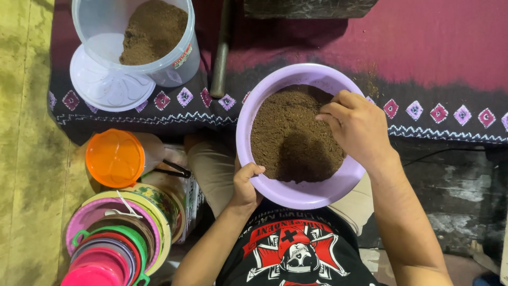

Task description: Mixing and sifting granular material in a bowl by hand to break up clumps

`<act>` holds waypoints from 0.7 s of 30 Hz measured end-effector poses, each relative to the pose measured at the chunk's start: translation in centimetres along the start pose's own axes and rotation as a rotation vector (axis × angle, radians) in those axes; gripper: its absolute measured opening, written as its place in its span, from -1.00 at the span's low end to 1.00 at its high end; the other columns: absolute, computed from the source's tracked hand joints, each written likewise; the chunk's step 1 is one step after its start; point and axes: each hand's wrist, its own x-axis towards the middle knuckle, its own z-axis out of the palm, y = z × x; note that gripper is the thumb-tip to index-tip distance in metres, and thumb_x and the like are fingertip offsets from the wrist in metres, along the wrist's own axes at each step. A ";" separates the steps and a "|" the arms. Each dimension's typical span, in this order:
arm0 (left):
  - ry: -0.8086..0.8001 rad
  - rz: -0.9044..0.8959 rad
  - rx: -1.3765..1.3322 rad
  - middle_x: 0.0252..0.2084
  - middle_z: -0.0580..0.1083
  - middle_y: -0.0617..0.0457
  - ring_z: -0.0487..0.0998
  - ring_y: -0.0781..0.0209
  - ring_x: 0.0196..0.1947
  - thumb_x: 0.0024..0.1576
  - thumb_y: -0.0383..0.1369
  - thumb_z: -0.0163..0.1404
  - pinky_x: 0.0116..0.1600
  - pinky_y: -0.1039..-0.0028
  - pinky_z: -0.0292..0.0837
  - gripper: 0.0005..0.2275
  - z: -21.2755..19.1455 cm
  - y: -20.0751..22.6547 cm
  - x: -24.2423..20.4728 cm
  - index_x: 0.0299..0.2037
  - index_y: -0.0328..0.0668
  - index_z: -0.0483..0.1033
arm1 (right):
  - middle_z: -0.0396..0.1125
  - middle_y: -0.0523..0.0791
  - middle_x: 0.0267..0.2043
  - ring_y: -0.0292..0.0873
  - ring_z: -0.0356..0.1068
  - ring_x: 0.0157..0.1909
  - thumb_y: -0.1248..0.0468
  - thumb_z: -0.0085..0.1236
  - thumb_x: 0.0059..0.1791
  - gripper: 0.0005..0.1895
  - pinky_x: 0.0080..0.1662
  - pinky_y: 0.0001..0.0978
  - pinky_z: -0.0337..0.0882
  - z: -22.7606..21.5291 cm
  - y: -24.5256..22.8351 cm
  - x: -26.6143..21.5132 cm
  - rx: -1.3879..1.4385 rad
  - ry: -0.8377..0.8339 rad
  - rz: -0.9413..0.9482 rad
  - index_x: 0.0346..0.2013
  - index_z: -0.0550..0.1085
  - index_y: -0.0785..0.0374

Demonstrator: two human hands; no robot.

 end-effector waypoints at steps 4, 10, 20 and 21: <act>0.003 0.004 0.004 0.20 0.22 -0.23 0.20 -0.03 0.16 -0.29 -0.51 0.03 0.33 0.17 0.06 -0.15 0.8 1.0 -0.9 0.40 -0.21 0.19 | 0.43 -0.12 -0.28 -0.15 0.43 -0.27 0.35 0.23 0.00 -0.92 -0.26 -0.47 0.42 -0.1 -1.4 0.4 -0.003 -0.037 -0.052 -0.30 0.63 0.09; -0.034 0.028 -0.018 0.27 0.18 -0.24 0.13 -0.08 0.27 -0.24 -0.53 -0.01 0.41 0.19 -0.05 -0.13 3.8 4.2 -3.8 0.46 -0.22 0.10 | 0.42 -0.08 -0.29 -0.19 0.43 -0.31 0.22 0.24 -0.01 -0.91 -0.33 -0.50 0.48 1.6 -3.1 1.2 0.025 -0.161 -0.187 -0.30 0.64 0.12; -0.051 0.055 -0.005 0.27 0.24 -0.17 0.17 -0.01 0.26 -0.24 -0.54 -0.01 0.42 0.21 -0.03 -0.14 3.8 4.1 -3.9 0.46 -0.19 0.14 | 0.28 -0.10 -0.28 -0.12 0.46 -0.43 0.25 0.21 -0.04 -0.89 -0.46 -0.38 0.48 4.9 -2.3 0.8 -0.041 -0.121 -0.350 -0.38 0.59 0.22; -0.049 0.052 -0.005 0.27 0.24 -0.17 0.17 -0.01 0.26 -0.24 -0.54 -0.01 0.42 0.21 -0.03 -0.14 4.3 4.7 -4.4 0.46 -0.19 0.14 | 0.28 -0.10 -0.28 -0.12 0.46 -0.43 0.25 0.21 -0.04 -0.89 -0.46 -0.38 0.48 4.9 -2.3 0.7 -0.039 -0.125 -0.349 -0.38 0.59 0.22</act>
